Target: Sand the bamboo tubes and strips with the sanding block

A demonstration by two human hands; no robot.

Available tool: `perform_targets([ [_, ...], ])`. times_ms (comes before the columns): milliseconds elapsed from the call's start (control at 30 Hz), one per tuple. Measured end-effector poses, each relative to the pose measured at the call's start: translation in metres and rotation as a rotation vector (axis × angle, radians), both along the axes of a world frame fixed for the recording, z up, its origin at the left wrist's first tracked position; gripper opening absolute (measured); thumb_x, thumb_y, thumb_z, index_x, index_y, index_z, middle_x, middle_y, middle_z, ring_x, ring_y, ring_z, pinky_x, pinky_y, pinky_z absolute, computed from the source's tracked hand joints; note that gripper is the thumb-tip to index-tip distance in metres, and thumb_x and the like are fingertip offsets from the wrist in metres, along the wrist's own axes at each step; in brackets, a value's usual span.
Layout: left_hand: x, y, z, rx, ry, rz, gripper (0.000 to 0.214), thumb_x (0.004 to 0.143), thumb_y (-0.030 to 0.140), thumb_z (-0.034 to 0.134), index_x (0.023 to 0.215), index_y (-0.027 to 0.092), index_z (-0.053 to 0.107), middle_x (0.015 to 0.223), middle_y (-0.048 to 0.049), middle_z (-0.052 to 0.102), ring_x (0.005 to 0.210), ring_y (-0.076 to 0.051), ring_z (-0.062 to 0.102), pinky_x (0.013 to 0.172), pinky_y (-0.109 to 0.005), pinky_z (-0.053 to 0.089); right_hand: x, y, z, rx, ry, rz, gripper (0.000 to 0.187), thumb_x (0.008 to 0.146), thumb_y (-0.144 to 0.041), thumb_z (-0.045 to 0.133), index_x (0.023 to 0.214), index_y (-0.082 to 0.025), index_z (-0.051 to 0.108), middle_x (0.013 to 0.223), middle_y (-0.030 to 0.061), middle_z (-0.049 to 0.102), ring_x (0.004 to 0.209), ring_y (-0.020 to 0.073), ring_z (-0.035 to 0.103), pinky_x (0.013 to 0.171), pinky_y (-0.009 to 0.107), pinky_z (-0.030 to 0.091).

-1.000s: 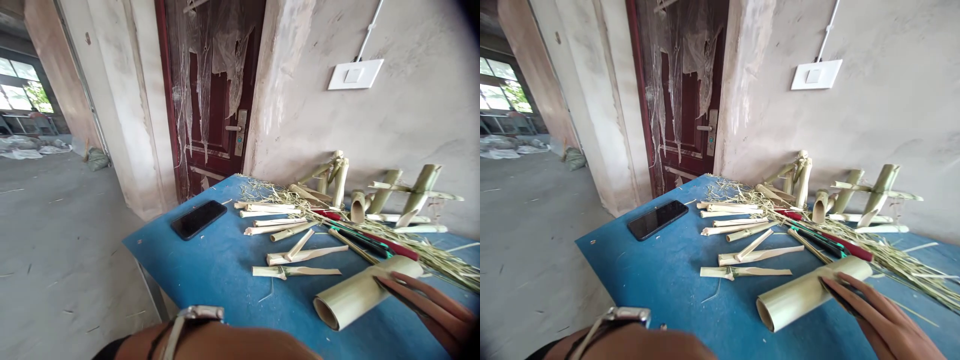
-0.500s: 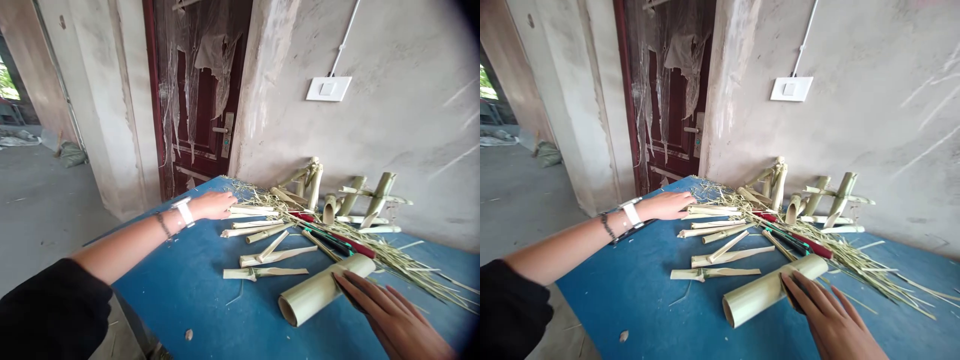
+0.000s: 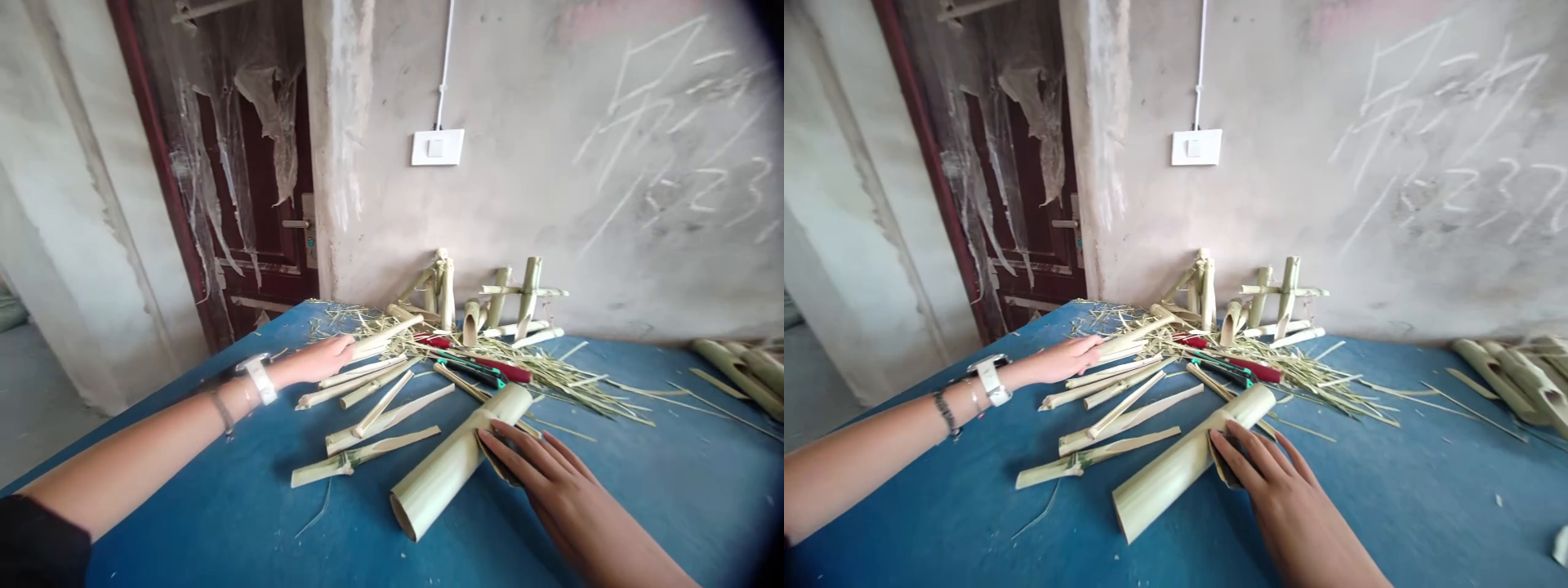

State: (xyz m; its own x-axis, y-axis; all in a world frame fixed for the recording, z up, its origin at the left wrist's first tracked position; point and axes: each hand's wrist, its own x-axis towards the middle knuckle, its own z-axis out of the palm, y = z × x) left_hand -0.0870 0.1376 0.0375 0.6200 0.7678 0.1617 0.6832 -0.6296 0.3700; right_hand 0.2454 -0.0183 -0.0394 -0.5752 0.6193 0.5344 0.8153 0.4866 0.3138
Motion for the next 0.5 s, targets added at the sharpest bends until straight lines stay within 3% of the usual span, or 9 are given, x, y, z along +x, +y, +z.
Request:
perform_targets([
  [100,0.031,-0.029,0.000,-0.273,-0.174,-0.142,0.035,0.100,0.036,0.012,0.093,0.017,0.041,0.070,0.0043,0.039,0.056,-0.008,0.041,0.055,-0.021,0.040,0.000,-0.002,-0.001,-0.096,0.068,-0.027,0.075,0.081,-0.003,0.033,0.149,-0.030,0.020,0.137,0.0067,0.053,0.119,0.0241,0.057,0.091,0.051,0.054],
  [167,0.050,-0.052,-0.003,-0.430,-0.277,-0.229,0.032,0.099,0.041,0.016,0.095,0.018,0.038,0.069,0.0060,0.033,0.052,-0.006,0.033,0.051,-0.020,0.034,0.000,-0.003,0.001,-0.148,0.118,-0.041,0.069,0.082,-0.001,0.033,0.145,-0.029,0.033,0.138,0.0066,0.052,0.121,0.0233,0.055,0.096,0.051,0.051],
  [233,0.065,-0.072,-0.007,-0.698,-0.474,-0.321,0.026,0.099,0.042,0.027,0.100,0.019,0.038,0.068,0.0072,0.031,0.049,-0.005,0.030,0.049,-0.019,0.030,0.000,-0.004,0.007,-0.156,0.195,-0.054,0.062,0.083,-0.002,0.033,0.138,-0.027,0.044,0.136,0.0071,0.054,0.119,0.0230,0.056,0.097,0.049,0.050],
  [333,0.079,-0.091,-0.016,-1.046,-0.680,-0.449,0.029,0.099,0.043,0.034,0.106,0.018,0.044,0.068,0.0060,0.040,0.052,-0.005,0.040,0.052,-0.018,0.032,0.002,-0.008,0.023,-0.041,0.345,-0.056,0.056,0.087,-0.006,0.033,0.137,-0.027,0.046,0.135,0.0085,0.053,0.120,0.0234,0.054,0.095,0.046,0.051],
  [500,0.083,-0.104,-0.027,-1.143,-0.662,-0.548,0.036,0.099,0.047,0.031,0.105,0.017,0.052,0.065,0.0046,0.044,0.050,-0.007,0.042,0.053,-0.020,0.037,0.000,-0.021,0.040,0.195,0.318,-0.034,0.062,0.087,-0.004,0.035,0.143,-0.029,0.038,0.141,0.0089,0.046,0.128,0.0253,0.045,0.102,0.049,0.044],
])
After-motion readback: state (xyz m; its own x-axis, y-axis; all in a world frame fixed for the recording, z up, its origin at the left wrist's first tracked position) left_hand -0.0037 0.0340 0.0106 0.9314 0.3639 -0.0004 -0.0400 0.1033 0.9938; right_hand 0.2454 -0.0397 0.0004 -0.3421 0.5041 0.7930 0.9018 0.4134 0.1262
